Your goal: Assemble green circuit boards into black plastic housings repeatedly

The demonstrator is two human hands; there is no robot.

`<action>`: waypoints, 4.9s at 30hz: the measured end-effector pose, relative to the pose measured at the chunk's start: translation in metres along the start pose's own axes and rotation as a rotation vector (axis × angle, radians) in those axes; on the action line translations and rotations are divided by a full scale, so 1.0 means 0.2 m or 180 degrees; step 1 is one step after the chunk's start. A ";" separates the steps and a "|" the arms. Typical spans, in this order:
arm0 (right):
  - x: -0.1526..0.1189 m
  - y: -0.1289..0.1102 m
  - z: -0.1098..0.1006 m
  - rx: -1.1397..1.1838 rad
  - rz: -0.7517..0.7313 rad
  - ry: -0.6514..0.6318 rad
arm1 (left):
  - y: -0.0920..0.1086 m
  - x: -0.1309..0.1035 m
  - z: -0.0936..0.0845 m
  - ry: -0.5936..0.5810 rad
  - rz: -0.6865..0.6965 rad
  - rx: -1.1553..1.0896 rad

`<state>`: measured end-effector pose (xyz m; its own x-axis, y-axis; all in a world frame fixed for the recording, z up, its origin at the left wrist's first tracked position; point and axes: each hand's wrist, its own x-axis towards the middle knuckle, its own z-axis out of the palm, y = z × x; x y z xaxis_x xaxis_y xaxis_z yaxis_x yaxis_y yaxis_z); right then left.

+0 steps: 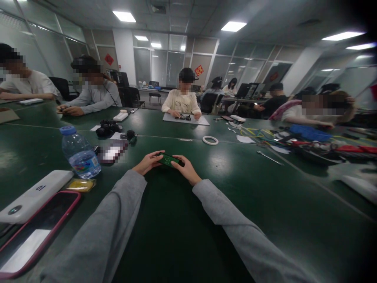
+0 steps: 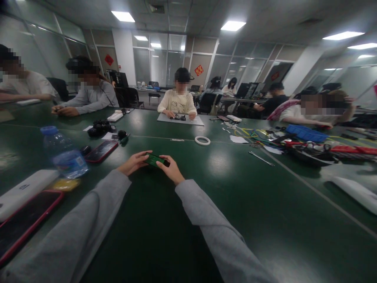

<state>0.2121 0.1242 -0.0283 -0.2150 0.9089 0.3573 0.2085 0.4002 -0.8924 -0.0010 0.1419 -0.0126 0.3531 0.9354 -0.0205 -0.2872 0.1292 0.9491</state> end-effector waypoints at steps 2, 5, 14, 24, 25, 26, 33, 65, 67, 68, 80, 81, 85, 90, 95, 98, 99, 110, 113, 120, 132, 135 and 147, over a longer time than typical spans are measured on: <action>0.00 0.00 0.00 0.0192 0.0108 0.0021 | 0.00 0.00 0.01 0.0021 -0.0021 0.0033; 0.01 0.01 -0.01 0.0476 0.0236 -0.0012 | 0.00 0.00 0.01 0.0053 -0.0038 0.0068; -0.03 -0.05 0.01 -0.0895 -0.0379 0.1067 | -0.08 0.05 0.11 0.0806 0.0249 -0.0359; -0.10 -0.15 0.08 -0.2490 -0.1427 0.0335 | -0.09 0.02 0.28 0.0156 -0.0547 -0.1299; -0.10 -0.16 0.10 -0.2548 -0.1477 0.0170 | -0.09 0.02 0.27 0.0120 -0.0504 -0.1323; -0.10 -0.17 0.11 -0.2584 -0.1517 0.0043 | -0.09 0.02 0.26 0.0091 -0.0452 -0.1356; -0.12 -0.20 0.12 -0.2391 -0.1526 0.0167 | -0.12 0.05 0.23 0.0247 -0.0310 -0.1303; -0.05 -0.10 0.02 -0.2200 -0.0643 0.1145 | -0.11 0.08 0.20 0.0480 -0.0367 -0.1899; -0.05 -0.10 0.03 -0.2367 -0.0625 0.0995 | -0.10 0.07 0.20 0.0545 -0.0479 -0.1922; -0.05 -0.09 0.03 -0.2451 -0.0643 0.0925 | -0.09 0.07 0.21 0.0555 -0.0544 -0.1913; -0.06 -0.07 0.04 -0.2572 -0.0955 0.0402 | -0.05 0.04 0.24 0.0678 -0.0587 -0.1713; -0.06 -0.07 0.04 -0.2547 -0.0984 0.0376 | -0.06 0.04 0.23 0.0654 -0.0602 -0.1715; -0.06 -0.08 0.04 -0.2463 -0.1066 0.0323 | -0.06 0.04 0.22 0.0566 -0.0688 -0.1765; -0.05 -0.07 0.04 -0.2369 -0.1151 0.0227 | -0.08 0.06 0.20 0.0611 -0.0683 -0.1754; -0.05 -0.05 0.04 -0.2306 -0.1163 0.0026 | -0.09 0.07 0.20 0.0668 -0.0629 -0.1798; -0.06 -0.06 0.04 -0.2368 -0.1213 -0.0098 | -0.07 0.05 0.21 0.0776 -0.0627 -0.1813; -0.06 -0.06 0.04 -0.2384 -0.1214 -0.0110 | -0.06 0.05 0.21 0.0797 -0.0628 -0.1800; -0.06 -0.06 0.04 -0.2430 -0.1141 -0.0104 | -0.06 0.03 0.24 0.0483 -0.0363 -0.1430; -0.06 -0.07 0.04 -0.2444 -0.1115 -0.0093 | -0.05 0.03 0.24 0.0513 -0.0382 -0.1454; -0.06 -0.07 0.05 -0.2471 -0.1141 -0.0072 | -0.06 0.02 0.24 0.0522 -0.0399 -0.1411; -0.06 -0.06 0.05 -0.2558 -0.1155 -0.0088 | -0.05 0.01 0.25 0.0486 -0.0238 -0.1329; -0.07 -0.06 0.05 -0.2556 -0.1138 -0.0089 | -0.05 0.00 0.25 0.0443 -0.0293 -0.1371; -0.11 -0.08 0.06 -0.2638 -0.1118 -0.0107 | -0.02 -0.06 0.26 0.0336 -0.0328 -0.1478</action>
<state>0.2020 0.0957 -0.0254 -0.4212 0.7196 0.5521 0.7439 0.6223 -0.2436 0.0418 0.1128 -0.0005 0.3151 0.9352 -0.1615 -0.6309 0.3335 0.7005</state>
